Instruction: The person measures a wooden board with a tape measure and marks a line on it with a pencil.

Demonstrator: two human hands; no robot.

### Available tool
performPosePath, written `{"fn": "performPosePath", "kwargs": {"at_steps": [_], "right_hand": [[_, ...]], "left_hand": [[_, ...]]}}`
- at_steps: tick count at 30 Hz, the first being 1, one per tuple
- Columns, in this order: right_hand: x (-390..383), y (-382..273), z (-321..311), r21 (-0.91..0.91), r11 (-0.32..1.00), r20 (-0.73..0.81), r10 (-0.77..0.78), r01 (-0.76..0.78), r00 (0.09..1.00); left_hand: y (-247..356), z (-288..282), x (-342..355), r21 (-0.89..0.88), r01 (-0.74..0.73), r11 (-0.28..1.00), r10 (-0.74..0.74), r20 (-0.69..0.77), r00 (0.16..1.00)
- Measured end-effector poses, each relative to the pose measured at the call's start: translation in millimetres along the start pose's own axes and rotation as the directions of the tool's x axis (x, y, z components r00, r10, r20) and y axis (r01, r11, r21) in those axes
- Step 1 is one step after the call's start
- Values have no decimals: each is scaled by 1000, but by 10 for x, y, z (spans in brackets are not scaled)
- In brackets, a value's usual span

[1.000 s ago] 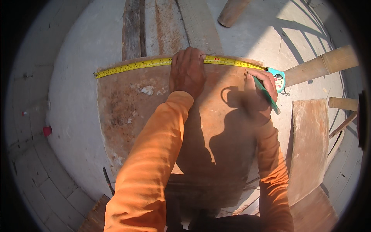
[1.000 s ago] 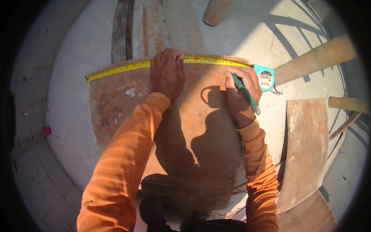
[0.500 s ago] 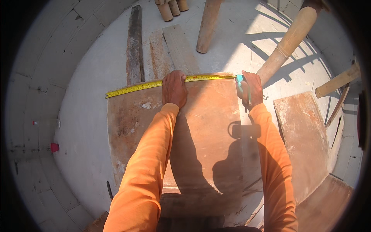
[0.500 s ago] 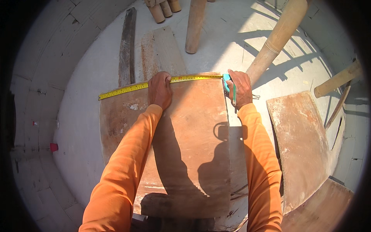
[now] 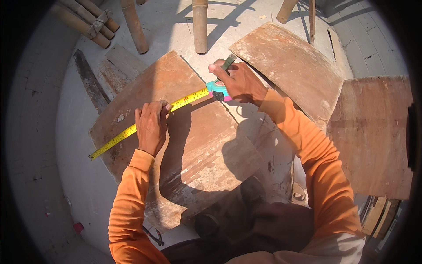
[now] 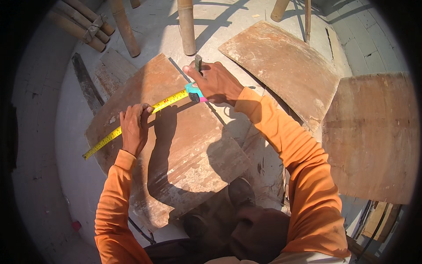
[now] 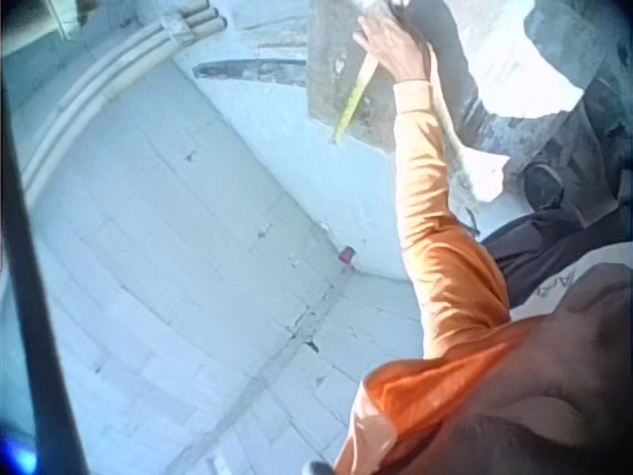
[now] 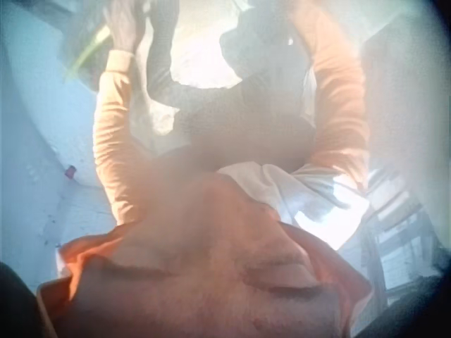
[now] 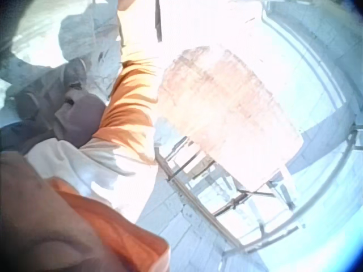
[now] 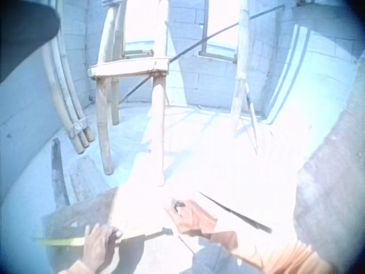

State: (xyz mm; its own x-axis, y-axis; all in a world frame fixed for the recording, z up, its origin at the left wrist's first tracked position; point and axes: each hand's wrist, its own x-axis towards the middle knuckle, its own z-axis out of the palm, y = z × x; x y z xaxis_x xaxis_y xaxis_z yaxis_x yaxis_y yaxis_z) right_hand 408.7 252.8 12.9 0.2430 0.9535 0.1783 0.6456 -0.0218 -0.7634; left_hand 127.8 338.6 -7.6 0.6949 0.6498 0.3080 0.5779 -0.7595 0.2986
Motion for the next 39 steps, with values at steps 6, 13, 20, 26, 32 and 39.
{"fn": "performPosePath", "kwargs": {"at_steps": [6,13,20,26,32,39], "right_hand": [[-1849,-103,-629,21,883,124,463,-469,878],[-3883,-819,-759,180,622,11,773,-762,634],[-5137,-581,-603,124,552,-354,801,-824,483],[-5692,149,-113,-420,671,-402,465,-611,788],[-5152,434,69,-427,876,-185,160,-226,970],[-5272,723,40,-443,882,-48,156,-161,987]], "left_hand": [[1133,-152,-514,-484,27,874,248,494,833],[2431,313,-1536,-699,-320,639,693,344,633],[2383,456,-1704,-682,-198,704,508,289,811],[1851,801,-2836,-182,-93,979,204,847,491],[1880,1131,-3336,-92,226,970,-74,771,632],[2367,1101,-3114,-114,417,901,-111,871,478]]}}
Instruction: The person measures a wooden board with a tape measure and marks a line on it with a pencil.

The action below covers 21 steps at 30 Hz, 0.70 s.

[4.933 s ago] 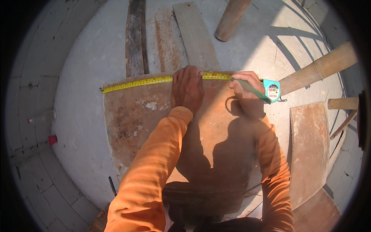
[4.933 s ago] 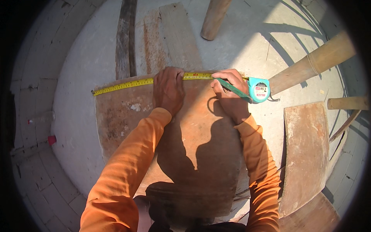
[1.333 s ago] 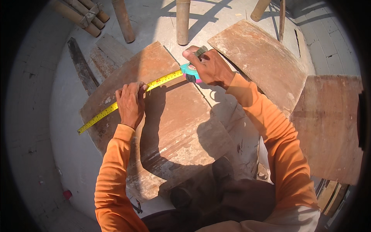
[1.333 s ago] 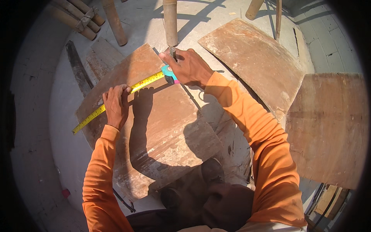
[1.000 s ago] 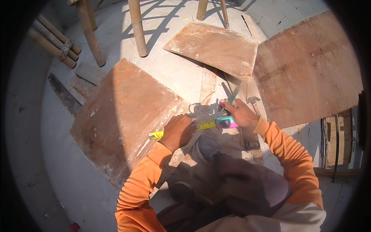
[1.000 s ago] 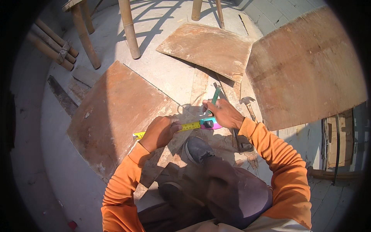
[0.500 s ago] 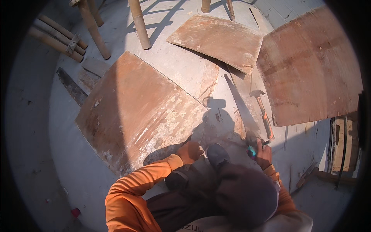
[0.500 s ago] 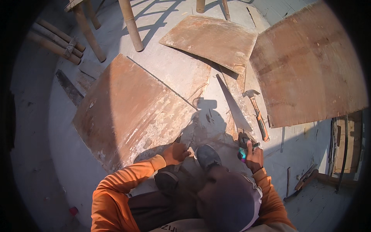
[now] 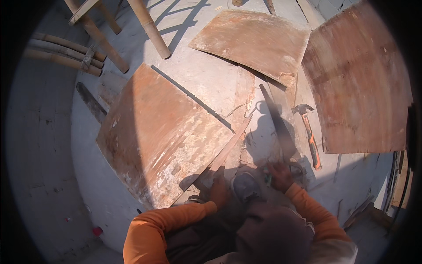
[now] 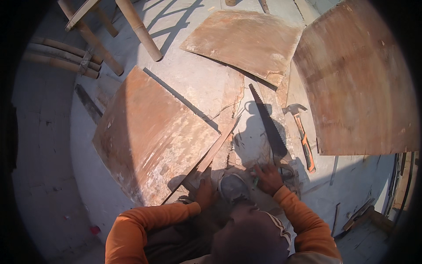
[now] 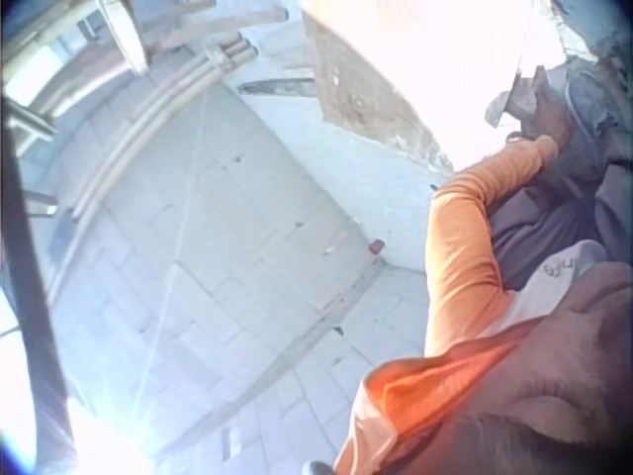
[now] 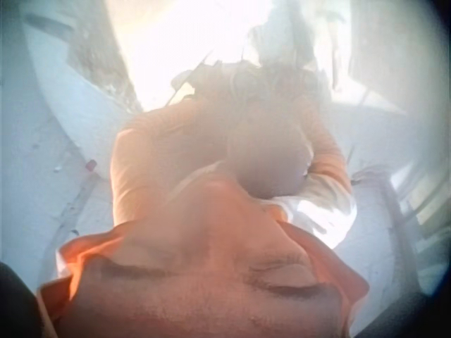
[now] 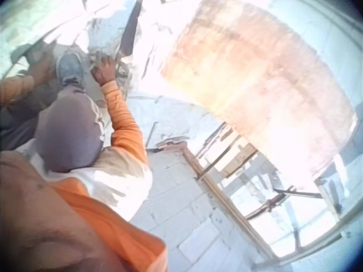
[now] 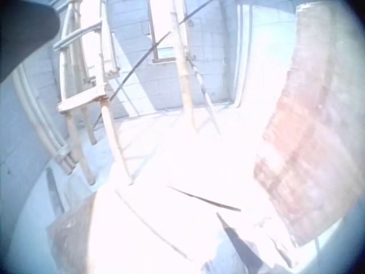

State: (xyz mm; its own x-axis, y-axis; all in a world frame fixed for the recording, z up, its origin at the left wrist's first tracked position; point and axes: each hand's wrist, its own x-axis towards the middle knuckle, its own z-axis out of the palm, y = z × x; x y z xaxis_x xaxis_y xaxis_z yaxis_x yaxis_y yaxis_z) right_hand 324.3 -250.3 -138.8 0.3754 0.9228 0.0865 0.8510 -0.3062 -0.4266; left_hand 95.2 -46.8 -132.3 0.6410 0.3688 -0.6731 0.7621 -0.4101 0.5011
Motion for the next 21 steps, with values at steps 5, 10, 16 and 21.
{"fn": "performPosePath", "kwargs": {"at_steps": [5,10,16,21], "right_hand": [[-94,32,27,-16,1000,-33,-3,2,999],[-272,144,171,-16,998,26,62,-62,998],[172,398,283,643,641,-9,554,-420,832],[1110,166,-155,872,466,-224,655,-152,722]], "left_hand": [[-86,-14,-104,-53,-265,963,253,-160,954],[170,-285,-197,-375,-253,892,276,8,961],[665,-367,-287,-560,-87,824,247,216,945],[918,-542,-614,-434,-247,866,278,9,961]]}}
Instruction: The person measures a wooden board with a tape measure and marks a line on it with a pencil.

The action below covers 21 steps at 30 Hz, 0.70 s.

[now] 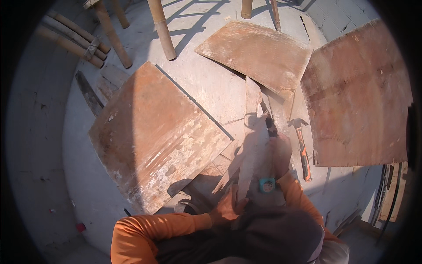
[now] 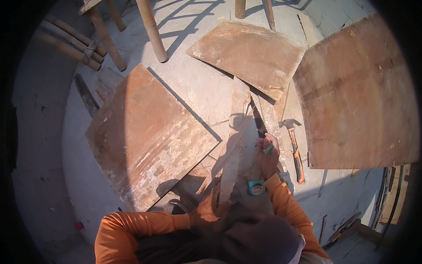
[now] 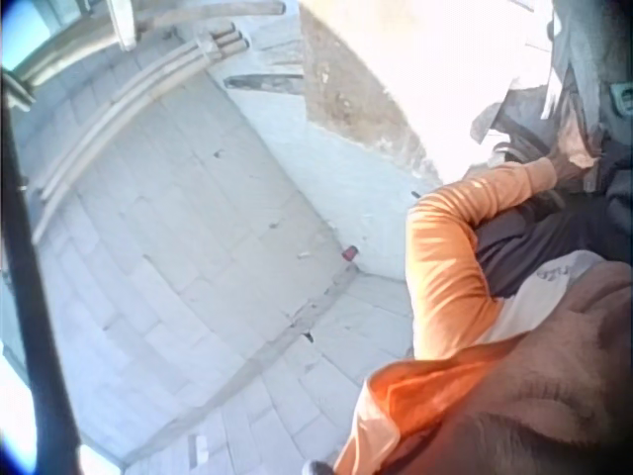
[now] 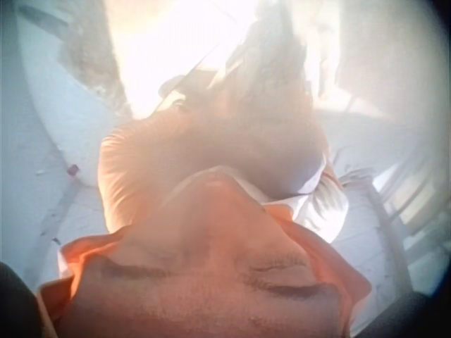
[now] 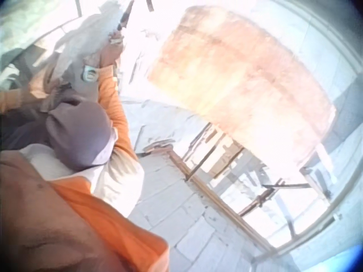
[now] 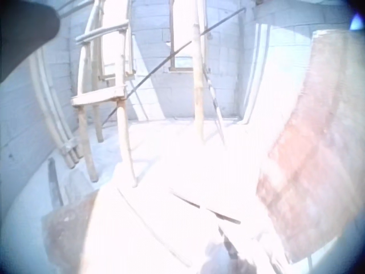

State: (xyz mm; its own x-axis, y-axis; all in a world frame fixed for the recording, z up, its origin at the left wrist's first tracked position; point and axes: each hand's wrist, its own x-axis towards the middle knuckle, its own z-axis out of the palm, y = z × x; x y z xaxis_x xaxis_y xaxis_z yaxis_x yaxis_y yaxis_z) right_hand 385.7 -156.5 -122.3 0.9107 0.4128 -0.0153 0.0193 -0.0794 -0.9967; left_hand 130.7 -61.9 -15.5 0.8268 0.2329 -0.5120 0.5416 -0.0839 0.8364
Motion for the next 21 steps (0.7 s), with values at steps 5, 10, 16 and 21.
{"fn": "performPosePath", "kwargs": {"at_steps": [5,10,16,21], "right_hand": [[202,-145,82,111,978,-17,179,-176,984],[347,-713,227,-158,959,-9,-241,237,970],[755,-842,456,244,943,58,217,-225,974],[859,-481,705,360,578,438,588,-732,680]], "left_hand": [[551,-640,-384,-234,159,959,-131,131,983],[1140,-931,-594,-422,284,861,-225,186,957],[1022,-590,-621,-657,290,696,-196,215,957],[564,-479,-511,-398,309,864,-273,145,951]]}}
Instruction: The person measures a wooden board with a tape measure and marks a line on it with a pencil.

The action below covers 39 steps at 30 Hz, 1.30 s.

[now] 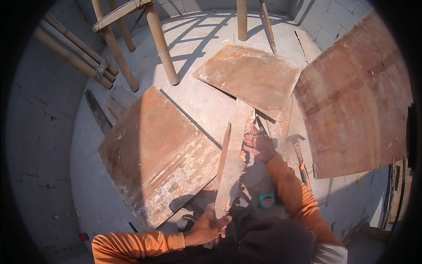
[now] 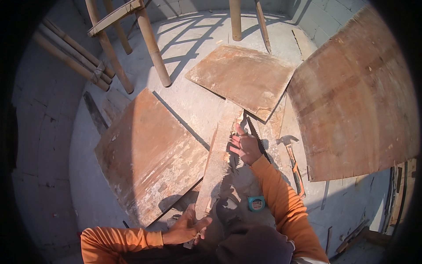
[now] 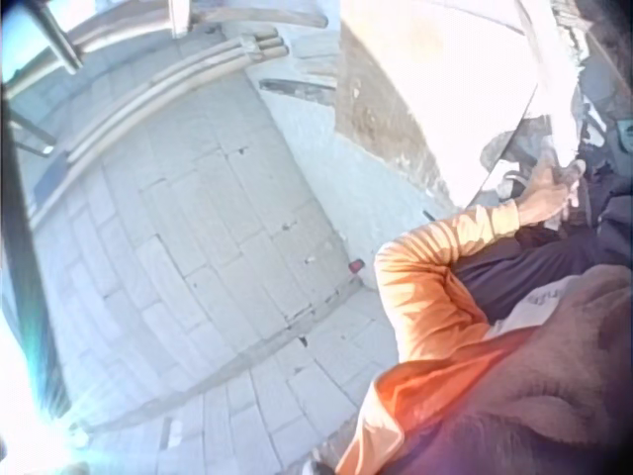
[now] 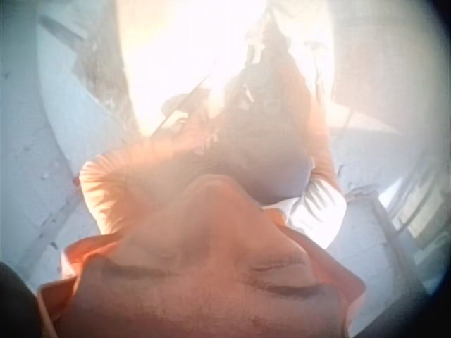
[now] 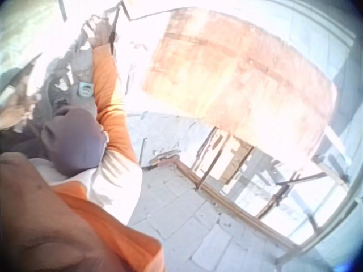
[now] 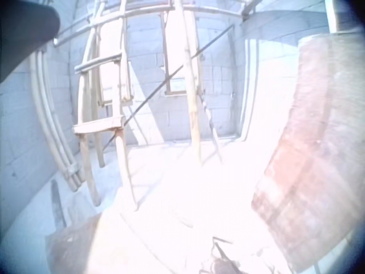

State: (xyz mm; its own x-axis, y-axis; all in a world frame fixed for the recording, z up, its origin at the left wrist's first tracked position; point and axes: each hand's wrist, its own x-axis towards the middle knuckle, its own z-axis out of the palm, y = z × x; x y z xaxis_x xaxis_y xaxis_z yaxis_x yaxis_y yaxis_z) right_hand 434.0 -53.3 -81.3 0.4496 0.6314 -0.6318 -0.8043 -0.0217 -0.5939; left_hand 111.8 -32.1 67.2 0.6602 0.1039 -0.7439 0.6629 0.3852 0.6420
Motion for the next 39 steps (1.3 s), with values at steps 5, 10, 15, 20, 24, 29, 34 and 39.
{"fn": "performPosePath", "kwargs": {"at_steps": [5,10,15,20,24,29,34,39], "right_hand": [[594,445,-205,1,995,86,95,-95,992],[42,570,141,132,978,58,155,-161,986],[-355,650,626,233,927,301,218,-293,929],[-540,851,1291,263,885,467,232,-384,854],[-479,999,1501,356,833,552,179,-424,814],[-363,984,1617,572,726,519,41,-383,854],[-717,1129,2549,554,700,624,8,-450,781],[-757,1227,2466,346,892,561,52,-291,826]], "left_hand": [[-423,-220,27,77,-5,997,-6,153,988],[-15,-449,-594,36,225,974,-227,245,942],[341,-1142,-1653,-64,98,993,-93,77,993],[1025,-1101,-2171,450,555,700,-317,-500,806],[1338,-700,-2335,715,698,29,299,-673,677],[862,-713,-2086,996,73,-53,946,27,322],[469,-1056,-1505,235,-435,869,493,-365,789],[705,-1165,-508,-42,-827,560,479,-799,365]]}}
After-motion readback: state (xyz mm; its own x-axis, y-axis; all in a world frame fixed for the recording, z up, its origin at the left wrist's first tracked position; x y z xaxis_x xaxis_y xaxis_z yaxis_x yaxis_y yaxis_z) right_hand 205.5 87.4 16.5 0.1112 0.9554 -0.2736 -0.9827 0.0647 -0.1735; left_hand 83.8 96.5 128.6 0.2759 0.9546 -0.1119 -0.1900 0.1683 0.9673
